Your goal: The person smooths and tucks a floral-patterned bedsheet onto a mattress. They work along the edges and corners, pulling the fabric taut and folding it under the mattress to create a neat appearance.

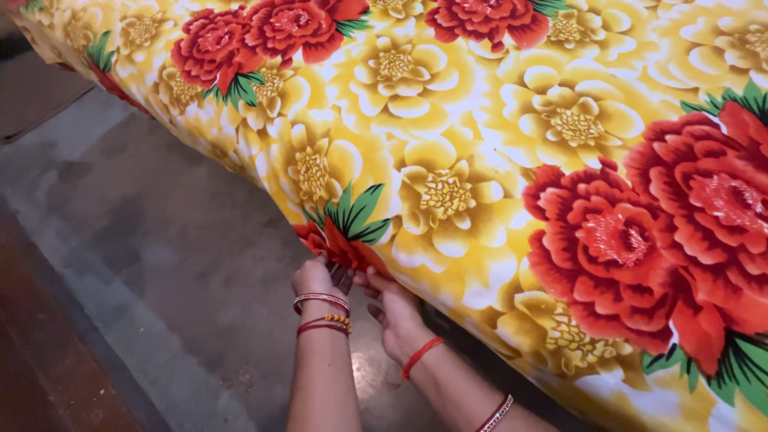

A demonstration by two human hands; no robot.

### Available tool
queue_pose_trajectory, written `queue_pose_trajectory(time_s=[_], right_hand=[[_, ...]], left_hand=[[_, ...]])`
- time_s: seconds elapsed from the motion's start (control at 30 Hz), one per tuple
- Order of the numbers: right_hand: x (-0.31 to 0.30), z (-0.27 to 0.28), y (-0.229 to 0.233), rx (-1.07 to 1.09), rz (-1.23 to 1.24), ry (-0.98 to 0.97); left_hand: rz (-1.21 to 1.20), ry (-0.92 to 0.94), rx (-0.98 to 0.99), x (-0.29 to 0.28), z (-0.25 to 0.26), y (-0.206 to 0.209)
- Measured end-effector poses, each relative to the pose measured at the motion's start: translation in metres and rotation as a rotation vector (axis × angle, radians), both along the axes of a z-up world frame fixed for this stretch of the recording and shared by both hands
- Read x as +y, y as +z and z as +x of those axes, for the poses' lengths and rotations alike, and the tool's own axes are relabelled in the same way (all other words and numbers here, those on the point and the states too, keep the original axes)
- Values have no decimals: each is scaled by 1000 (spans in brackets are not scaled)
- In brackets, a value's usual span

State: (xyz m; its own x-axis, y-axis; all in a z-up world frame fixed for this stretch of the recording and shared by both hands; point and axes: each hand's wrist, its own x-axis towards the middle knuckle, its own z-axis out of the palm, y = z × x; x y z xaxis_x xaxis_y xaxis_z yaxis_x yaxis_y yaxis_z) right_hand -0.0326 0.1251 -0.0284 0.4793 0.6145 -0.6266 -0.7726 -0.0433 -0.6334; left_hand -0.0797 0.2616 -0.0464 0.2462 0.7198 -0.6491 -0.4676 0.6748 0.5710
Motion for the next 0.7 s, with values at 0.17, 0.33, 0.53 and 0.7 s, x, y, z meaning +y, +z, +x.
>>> queue_pose_trajectory(time_s=[0.17,0.33,0.53,0.7], right_hand=[[-3,-4,1,-10,-56,33],[-10,4,1,-37,-77,60],[-2,-12,9,25,-54,78],[51,-43,37,94,41,113]], left_hand=[[12,-48,-143,2,-15,33],[179,-44,-46,59,-9,36],[215,-4,219,77,5,10],[212,-150,369,97,-21,-3]])
